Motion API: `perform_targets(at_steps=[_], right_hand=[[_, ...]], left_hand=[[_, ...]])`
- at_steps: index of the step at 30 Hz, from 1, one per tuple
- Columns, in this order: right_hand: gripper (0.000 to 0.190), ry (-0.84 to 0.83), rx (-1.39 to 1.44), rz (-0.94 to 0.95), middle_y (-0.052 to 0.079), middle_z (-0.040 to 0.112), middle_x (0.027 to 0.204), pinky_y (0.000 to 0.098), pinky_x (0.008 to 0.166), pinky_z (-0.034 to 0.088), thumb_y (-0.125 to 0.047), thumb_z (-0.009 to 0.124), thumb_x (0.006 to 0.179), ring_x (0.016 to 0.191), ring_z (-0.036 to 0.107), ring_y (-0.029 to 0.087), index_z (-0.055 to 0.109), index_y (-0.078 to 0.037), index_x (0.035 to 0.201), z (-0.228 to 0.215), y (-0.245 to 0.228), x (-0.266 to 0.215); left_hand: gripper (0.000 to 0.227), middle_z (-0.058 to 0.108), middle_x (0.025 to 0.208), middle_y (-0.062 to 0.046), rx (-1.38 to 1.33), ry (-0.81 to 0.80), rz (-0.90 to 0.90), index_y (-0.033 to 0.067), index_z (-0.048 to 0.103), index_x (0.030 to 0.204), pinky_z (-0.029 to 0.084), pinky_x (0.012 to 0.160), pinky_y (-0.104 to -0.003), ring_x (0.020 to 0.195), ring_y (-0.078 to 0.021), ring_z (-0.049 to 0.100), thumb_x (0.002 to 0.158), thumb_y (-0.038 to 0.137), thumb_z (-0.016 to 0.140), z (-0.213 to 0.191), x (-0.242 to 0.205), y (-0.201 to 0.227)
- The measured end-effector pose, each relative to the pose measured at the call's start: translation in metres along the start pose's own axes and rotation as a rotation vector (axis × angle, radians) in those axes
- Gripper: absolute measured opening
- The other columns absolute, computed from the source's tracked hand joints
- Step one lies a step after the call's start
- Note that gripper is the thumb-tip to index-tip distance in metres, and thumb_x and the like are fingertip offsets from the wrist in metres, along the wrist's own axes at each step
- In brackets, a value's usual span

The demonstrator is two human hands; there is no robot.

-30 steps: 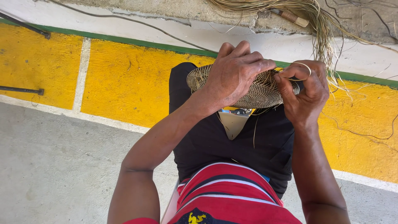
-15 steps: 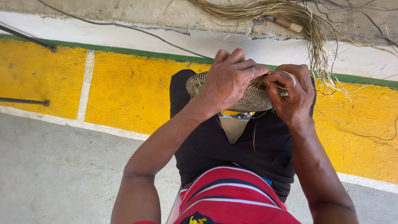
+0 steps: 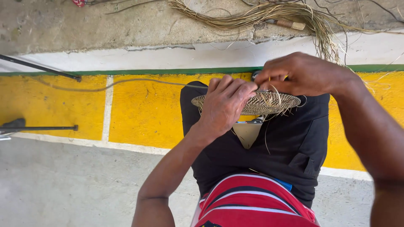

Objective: Weaving a circular basket or mat using natural fibers and a blue-handled awl tool.

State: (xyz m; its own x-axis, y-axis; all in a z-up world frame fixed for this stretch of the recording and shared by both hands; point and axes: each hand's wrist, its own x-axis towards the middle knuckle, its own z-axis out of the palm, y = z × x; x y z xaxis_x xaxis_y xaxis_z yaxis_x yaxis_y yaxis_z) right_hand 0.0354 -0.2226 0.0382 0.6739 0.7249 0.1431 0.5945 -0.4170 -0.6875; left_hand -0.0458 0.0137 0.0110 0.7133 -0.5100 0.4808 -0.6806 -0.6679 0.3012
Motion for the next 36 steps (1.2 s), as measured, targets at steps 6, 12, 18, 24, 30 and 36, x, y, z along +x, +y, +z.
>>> perform_targets(at_steps=[6, 12, 18, 24, 30, 36], right_hand=[[0.023, -0.191, -0.038, 0.026, 0.000, 0.077, 0.083, 0.0332, 0.062, 0.059, -0.022, 0.080, 0.081, 0.069, 0.074, 0.016, 0.080, -0.016, 0.104, 0.000, -0.012, 0.009], [0.010, -0.058, 0.285, 0.047, 0.003, 0.078, 0.084, 0.0335, 0.068, 0.060, -0.009, 0.076, 0.085, 0.074, 0.075, 0.014, 0.079, -0.013, 0.093, 0.025, 0.033, 0.007], [0.011, 0.461, 0.569, 0.195, 0.001, 0.074, 0.112, 0.0292, 0.081, 0.066, -0.008, 0.063, 0.111, 0.100, 0.073, 0.011, 0.070, -0.010, 0.104, 0.025, 0.070, 0.014], [0.009, 0.282, 0.276, -0.114, 0.003, 0.072, 0.089, 0.0287, 0.067, 0.063, -0.013, 0.066, 0.103, 0.077, 0.072, 0.012, 0.072, -0.007, 0.099, 0.050, 0.049, 0.008], [0.048, 0.574, -0.402, -0.191, 0.000, 0.050, 0.059, 0.0359, 0.055, 0.041, -0.015, 0.069, 0.110, 0.051, 0.046, 0.014, 0.047, -0.011, 0.068, 0.051, 0.096, 0.062], [0.031, 0.686, -0.695, -0.336, -0.001, 0.048, 0.062, 0.0328, 0.050, 0.037, -0.009, 0.069, 0.094, 0.056, 0.046, 0.013, 0.049, -0.014, 0.071, 0.056, 0.102, 0.088]], left_hand=[[0.022, 0.062, 0.103, 0.005, 0.045, -0.001, 0.010, 0.0147, 0.064, 0.119, 0.036, 0.091, -0.039, 0.097, -0.0174, 0.056, 0.099, 0.020, 0.072, -0.010, -0.003, 0.004], [0.022, 0.065, 0.106, 0.007, -0.007, -0.019, 0.025, 0.0160, 0.063, 0.118, 0.036, 0.093, -0.039, 0.098, -0.0162, 0.055, 0.098, 0.017, 0.072, -0.004, -0.001, -0.002], [0.022, 0.065, 0.104, 0.005, 0.042, -0.022, -0.011, 0.0195, 0.063, 0.118, 0.036, 0.095, -0.039, 0.101, -0.0166, 0.056, 0.098, 0.019, 0.072, 0.005, 0.009, -0.011], [0.023, 0.067, 0.104, 0.007, -0.001, -0.055, -0.048, 0.0179, 0.063, 0.120, 0.035, 0.094, -0.039, 0.100, -0.0163, 0.056, 0.098, 0.017, 0.072, 0.008, 0.015, -0.014], [0.025, 0.068, 0.107, 0.007, -0.106, -0.027, -0.026, 0.0177, 0.063, 0.120, 0.036, 0.097, -0.038, 0.102, -0.0160, 0.057, 0.097, 0.012, 0.070, 0.006, 0.019, -0.018], [0.025, 0.066, 0.101, 0.005, -0.107, -0.052, -0.037, 0.0155, 0.063, 0.120, 0.035, 0.097, -0.038, 0.099, -0.0166, 0.057, 0.096, 0.008, 0.068, 0.004, 0.020, -0.023]])
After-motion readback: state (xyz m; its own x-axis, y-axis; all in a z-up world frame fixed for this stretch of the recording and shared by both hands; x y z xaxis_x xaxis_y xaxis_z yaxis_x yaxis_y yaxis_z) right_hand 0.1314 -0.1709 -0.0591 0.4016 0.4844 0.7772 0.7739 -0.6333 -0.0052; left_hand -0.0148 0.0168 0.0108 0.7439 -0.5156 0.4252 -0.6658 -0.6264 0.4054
